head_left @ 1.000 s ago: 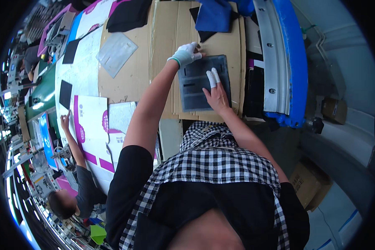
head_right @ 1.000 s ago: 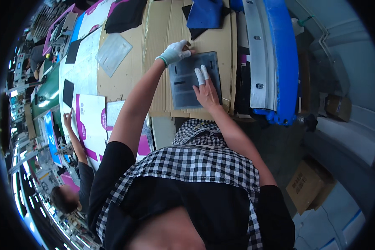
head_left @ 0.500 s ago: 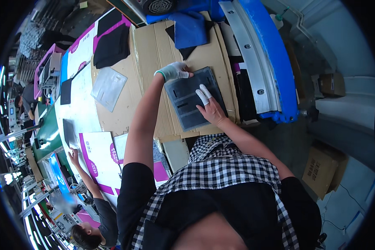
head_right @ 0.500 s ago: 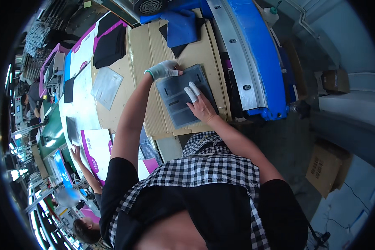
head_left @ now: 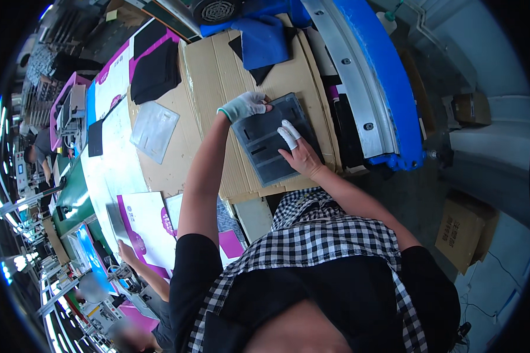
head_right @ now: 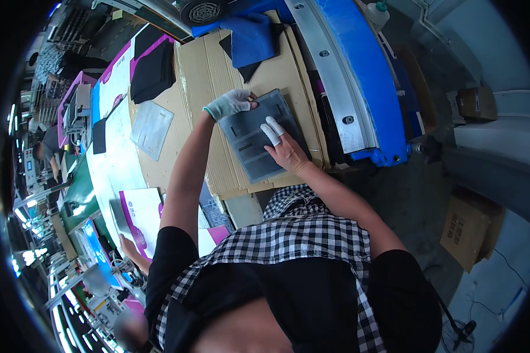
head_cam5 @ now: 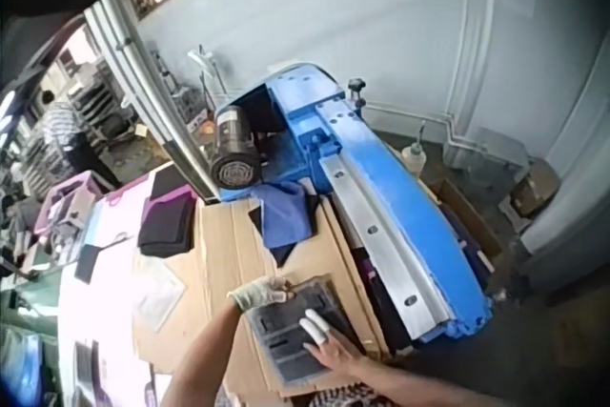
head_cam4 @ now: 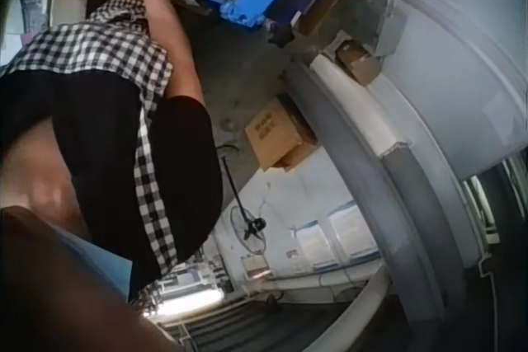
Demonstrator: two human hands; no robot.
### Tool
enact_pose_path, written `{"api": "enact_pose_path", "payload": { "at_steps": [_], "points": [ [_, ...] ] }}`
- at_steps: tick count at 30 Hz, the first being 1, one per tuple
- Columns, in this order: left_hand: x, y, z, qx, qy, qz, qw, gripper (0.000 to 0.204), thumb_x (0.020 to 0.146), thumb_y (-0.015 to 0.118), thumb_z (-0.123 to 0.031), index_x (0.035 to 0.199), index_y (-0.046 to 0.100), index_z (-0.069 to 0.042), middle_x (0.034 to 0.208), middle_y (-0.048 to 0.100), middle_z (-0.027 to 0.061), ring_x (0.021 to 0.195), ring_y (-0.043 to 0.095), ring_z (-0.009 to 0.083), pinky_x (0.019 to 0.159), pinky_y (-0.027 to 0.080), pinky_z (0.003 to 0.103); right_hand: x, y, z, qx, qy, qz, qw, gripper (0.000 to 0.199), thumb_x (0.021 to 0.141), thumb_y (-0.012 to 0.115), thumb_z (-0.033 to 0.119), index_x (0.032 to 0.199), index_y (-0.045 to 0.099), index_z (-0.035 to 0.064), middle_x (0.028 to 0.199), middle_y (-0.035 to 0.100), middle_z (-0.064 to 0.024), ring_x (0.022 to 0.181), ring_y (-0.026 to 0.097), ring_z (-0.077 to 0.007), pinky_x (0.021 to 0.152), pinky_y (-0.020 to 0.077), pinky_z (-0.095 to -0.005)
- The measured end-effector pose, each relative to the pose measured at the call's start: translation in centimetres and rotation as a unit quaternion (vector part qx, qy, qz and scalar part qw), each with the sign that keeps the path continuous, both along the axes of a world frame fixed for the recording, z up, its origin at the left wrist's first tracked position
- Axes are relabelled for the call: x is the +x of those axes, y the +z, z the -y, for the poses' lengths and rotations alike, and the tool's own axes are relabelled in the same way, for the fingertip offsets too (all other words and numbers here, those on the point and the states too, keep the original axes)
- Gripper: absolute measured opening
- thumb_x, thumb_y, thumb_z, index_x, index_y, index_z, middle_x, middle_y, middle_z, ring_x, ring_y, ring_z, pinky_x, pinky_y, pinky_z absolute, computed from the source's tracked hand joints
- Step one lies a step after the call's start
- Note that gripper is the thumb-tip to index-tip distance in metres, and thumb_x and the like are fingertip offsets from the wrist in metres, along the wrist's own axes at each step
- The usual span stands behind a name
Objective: Aligning material sheets with templates and feeding them into a manufacturing machine for processing.
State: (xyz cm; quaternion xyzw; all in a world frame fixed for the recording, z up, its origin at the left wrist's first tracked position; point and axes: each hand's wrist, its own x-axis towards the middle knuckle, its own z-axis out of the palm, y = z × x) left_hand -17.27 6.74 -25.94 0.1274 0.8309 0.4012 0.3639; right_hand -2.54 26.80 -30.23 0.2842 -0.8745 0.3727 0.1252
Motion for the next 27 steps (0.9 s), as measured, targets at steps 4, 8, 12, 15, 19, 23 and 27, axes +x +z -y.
{"api": "enact_pose_path", "payload": {
  "at_steps": [4,8,12,15,19,23,27],
  "points": [
    [2.2,1.8,0.5,0.076,0.083,-0.013,0.994,0.032,0.081,0.061,-0.021,0.103,0.057,0.002,0.084,0.059,0.0079,0.071,0.054,0.0149,0.07,0.046,0.025,-0.5,2.2,0.3,-0.061,-0.033,-0.01,0.998,0.065,0.078,0.062,0.013,0.131,0.028,-0.0005,0.131,0.036,-0.0199,0.113,0.045,-0.0333,0.092,0.0405,-0.0342],
    [5.3,6.9,1.6,0.157,0.181,-0.012,0.971,0.028,0.082,0.06,-0.017,0.104,0.055,-0.001,0.08,0.058,0.0079,0.066,0.052,0.0127,0.065,0.045,0.022,-0.8,4.7,0.9,-0.174,-0.166,0.026,0.97,0.066,0.079,0.062,0.014,0.132,0.025,-0.0004,0.129,0.037,-0.0209,0.113,0.046,-0.0327,0.093,0.039,-0.0342],
    [7.8,12.7,3.7,0.137,0.193,-0.07,0.969,0.03,0.083,0.059,-0.017,0.109,0.052,-0.004,0.077,0.057,0.0082,0.063,0.051,0.0123,0.063,0.043,0.022,-4.1,9.0,0.8,-0.44,-0.018,0.28,0.853,0.077,0.079,0.064,0.015,0.136,0.015,-0.0004,0.118,0.044,-0.0249,0.102,0.052,-0.0294,0.089,0.0408,-0.0353],
    [9.1,16.4,3.4,0.093,0.193,-0.089,0.973,0.032,0.083,0.06,-0.018,0.11,0.051,-0.004,0.075,0.057,0.0076,0.062,0.051,0.0122,0.062,0.043,0.022,-4.4,13.5,0.6,-0.468,0.075,0.398,0.785,0.079,0.078,0.063,0.011,0.137,0.011,0.0009,0.116,0.046,-0.0237,0.098,0.053,-0.0256,0.086,0.0415,-0.0319],
    [10.2,20.0,2.5,0.038,0.199,-0.107,0.973,0.034,0.083,0.061,-0.019,0.111,0.05,-0.004,0.073,0.057,0.0069,0.061,0.05,0.0123,0.06,0.042,0.022,-4.1,16.0,0.8,-0.479,0.165,0.509,0.696,0.081,0.078,0.062,0.005,0.138,0.008,0.0025,0.112,0.05,-0.0218,0.092,0.054,-0.0207,0.082,0.0421,-0.027],
    [10.7,21.5,1.7,0.01,0.218,-0.11,0.97,0.035,0.082,0.061,-0.019,0.111,0.05,-0.003,0.072,0.057,0.0063,0.06,0.05,0.0125,0.059,0.04,0.021,-3.8,16.9,0.6,-0.48,0.159,0.515,0.693,0.08,0.077,0.06,0.0,0.139,0.008,0.0036,0.107,0.054,-0.02,0.087,0.055,-0.0171,0.079,0.042,-0.0227],
    [10.8,21.5,2.0,0.056,0.199,-0.149,0.967,0.035,0.082,0.062,-0.017,0.111,0.05,-0.003,0.067,0.054,0.0041,0.056,0.045,0.0114,0.055,0.036,0.02,-3.1,18.1,0.5,-0.511,0.148,0.479,0.698,0.073,0.078,0.055,-0.008,0.139,0.016,0.0068,0.099,0.059,-0.0119,0.083,0.054,-0.0109,0.078,0.0395,-0.018]
  ]
}}
